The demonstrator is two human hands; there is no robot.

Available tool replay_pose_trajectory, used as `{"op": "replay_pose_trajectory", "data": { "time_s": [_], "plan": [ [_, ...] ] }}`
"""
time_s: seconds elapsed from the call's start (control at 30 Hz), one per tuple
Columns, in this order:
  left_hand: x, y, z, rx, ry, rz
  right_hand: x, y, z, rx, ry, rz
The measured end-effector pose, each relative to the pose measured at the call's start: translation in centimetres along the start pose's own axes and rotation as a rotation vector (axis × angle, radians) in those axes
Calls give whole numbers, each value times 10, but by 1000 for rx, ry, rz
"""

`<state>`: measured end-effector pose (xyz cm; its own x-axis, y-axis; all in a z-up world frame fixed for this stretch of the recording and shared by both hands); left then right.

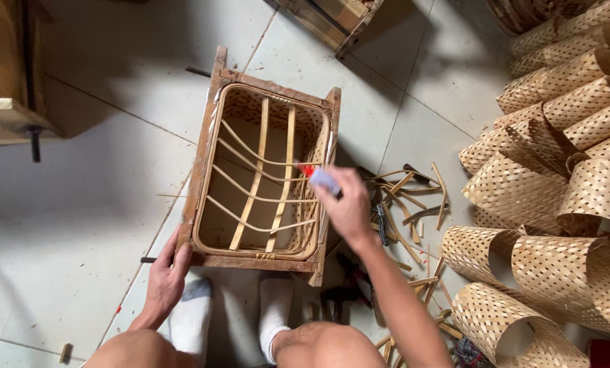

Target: The person assembles a rectangular basket by fitting bamboo strips into a wooden mold, applying glue to the joints, and tapping them with a hammer. They then attach a woven bamboo panel to the frame and secure it with a hammer and pliers.

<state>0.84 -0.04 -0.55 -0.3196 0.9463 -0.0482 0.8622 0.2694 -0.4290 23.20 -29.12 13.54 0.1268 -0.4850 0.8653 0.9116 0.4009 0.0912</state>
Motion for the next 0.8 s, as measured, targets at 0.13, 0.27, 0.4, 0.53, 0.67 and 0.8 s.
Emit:
{"op": "replay_pose_trajectory", "data": {
  "time_s": [0.13, 0.27, 0.4, 0.53, 0.67, 0.8],
  "plan": [
    [-1, -2, -5, -122, 100, -28, 1, 88, -43, 8, -129, -81],
    [0, -2, -3, -150, 204, -58, -18, 146, -46, 100, -239, -141],
    [1, 0, 2, -197, 294, -88, -29, 169, -42, 203, -321, -166],
    [1, -1, 0, -188, 360, -92, -35, 177, -45, 239, -356, -139],
    [1, -2, -4, -188, 349, -85, -36, 182, -47, 254, -351, -121],
    [1, -1, -7, -204, 354, -81, -28, 181, -38, 296, -358, -119]
  ]
}}
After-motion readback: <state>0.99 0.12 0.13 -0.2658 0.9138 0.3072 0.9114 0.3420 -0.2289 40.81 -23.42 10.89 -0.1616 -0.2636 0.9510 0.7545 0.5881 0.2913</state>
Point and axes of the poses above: each hand's wrist, its own y-axis towards the middle knuckle, its own x-axis out of the back of the hand, z = x × y, the point moved 1 cm from there along y, towards the middle knuckle, and after that the axes turned 5 degrees about z, right-handed, at the moved point
